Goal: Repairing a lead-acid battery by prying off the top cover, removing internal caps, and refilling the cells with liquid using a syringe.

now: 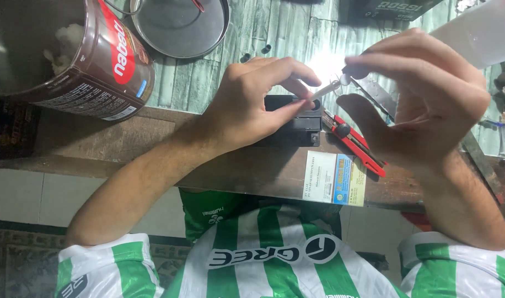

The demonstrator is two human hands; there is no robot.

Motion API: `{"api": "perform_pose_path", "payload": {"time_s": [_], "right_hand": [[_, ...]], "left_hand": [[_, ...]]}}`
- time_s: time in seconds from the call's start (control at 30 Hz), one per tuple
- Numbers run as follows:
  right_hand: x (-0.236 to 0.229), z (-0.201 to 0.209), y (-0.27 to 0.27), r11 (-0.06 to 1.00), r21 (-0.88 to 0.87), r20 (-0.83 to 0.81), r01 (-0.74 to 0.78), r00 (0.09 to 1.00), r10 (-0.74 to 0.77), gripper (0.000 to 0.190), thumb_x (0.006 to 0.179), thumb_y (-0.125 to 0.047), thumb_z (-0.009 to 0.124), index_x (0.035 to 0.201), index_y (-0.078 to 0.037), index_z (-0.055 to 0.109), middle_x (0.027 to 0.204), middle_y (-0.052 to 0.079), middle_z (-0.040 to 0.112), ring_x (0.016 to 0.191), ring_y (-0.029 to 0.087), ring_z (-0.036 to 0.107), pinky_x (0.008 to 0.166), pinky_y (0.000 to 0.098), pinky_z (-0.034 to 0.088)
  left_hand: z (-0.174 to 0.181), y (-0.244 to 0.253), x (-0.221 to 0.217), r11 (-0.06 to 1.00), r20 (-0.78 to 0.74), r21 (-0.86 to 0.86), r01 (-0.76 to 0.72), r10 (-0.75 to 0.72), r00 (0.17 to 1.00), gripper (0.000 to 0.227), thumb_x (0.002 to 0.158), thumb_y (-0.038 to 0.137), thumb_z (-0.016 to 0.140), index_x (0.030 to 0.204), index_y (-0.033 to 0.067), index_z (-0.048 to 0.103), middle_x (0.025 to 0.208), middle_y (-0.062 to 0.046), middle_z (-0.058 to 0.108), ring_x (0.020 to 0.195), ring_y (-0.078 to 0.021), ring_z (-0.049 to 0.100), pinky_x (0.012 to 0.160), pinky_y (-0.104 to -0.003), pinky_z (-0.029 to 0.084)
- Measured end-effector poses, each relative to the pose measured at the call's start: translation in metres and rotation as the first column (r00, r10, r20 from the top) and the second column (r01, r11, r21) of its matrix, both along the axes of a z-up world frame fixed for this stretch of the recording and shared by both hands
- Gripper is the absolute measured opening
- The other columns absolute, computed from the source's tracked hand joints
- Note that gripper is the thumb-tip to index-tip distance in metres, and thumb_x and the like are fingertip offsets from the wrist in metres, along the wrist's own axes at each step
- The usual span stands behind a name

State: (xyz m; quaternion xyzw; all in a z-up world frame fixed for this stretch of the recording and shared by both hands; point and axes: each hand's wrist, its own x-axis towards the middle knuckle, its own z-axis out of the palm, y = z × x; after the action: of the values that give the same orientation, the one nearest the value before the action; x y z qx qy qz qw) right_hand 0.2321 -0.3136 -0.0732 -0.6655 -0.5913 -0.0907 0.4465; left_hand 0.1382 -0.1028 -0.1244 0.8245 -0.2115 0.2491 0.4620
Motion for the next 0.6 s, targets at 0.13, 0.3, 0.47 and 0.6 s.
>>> {"api": "perform_pose_path", "payload": {"time_s": [0.13, 0.3, 0.47, 0.6], "right_hand": [[0.0015, 0.0073, 0.0037, 0.998, -0.031, 0.062, -0.052, 0.997, 0.054, 0.014, 0.097, 0.034, 0.074, 0.100, 0.020, 0.073, 0.094, 0.034, 0.072, 0.082, 0.041, 0.070, 0.078, 0.0469, 0.051], [0.0000, 0.0068, 0.0018, 0.998, -0.056, 0.066, -0.010, 0.998, 0.014, 0.013, 0.103, 0.028, 0.084, 0.102, 0.018, 0.075, 0.098, 0.030, 0.075, 0.085, 0.040, 0.066, 0.078, 0.0440, 0.053], [-0.0046, 0.0087, 0.0062, 1.000, -0.019, 0.085, -0.005, 0.996, 0.006, 0.026, 0.096, 0.042, 0.066, 0.095, 0.017, 0.075, 0.090, 0.030, 0.073, 0.079, 0.040, 0.066, 0.074, 0.0442, 0.050], [-0.0025, 0.0045, 0.0083, 0.996, 0.059, 0.095, -0.061, 0.994, 0.055, 0.030, 0.088, 0.041, 0.059, 0.086, 0.012, 0.068, 0.088, 0.030, 0.071, 0.080, 0.040, 0.068, 0.077, 0.0469, 0.048]], "left_hand": [[-0.0023, 0.0029, 0.0018, 0.998, 0.022, 0.051, 0.024, -0.025, 0.999, 0.036, 0.090, -0.004, 0.092, 0.118, 0.0037, 0.071, 0.102, -0.010, 0.080, 0.096, -0.0231, 0.077, 0.092, -0.038, 0.059], [-0.0011, 0.0016, 0.0025, 0.998, 0.065, 0.013, 0.057, -0.057, 0.996, 0.016, 0.094, -0.005, 0.083, 0.106, -0.0014, 0.073, 0.099, -0.014, 0.076, 0.090, -0.0284, 0.070, 0.080, -0.038, 0.056], [-0.0019, -0.0012, 0.0032, 0.998, 0.077, 0.015, 0.054, -0.055, 0.996, 0.015, 0.093, -0.008, 0.082, 0.103, -0.0005, 0.073, 0.092, -0.011, 0.075, 0.085, -0.0267, 0.068, 0.077, -0.037, 0.054], [-0.0048, -0.0027, 0.0042, 0.999, 0.090, 0.029, 0.044, -0.047, 0.995, 0.015, 0.093, -0.011, 0.080, 0.099, 0.0005, 0.071, 0.089, -0.010, 0.073, 0.082, -0.0266, 0.066, 0.075, -0.038, 0.052]]}}
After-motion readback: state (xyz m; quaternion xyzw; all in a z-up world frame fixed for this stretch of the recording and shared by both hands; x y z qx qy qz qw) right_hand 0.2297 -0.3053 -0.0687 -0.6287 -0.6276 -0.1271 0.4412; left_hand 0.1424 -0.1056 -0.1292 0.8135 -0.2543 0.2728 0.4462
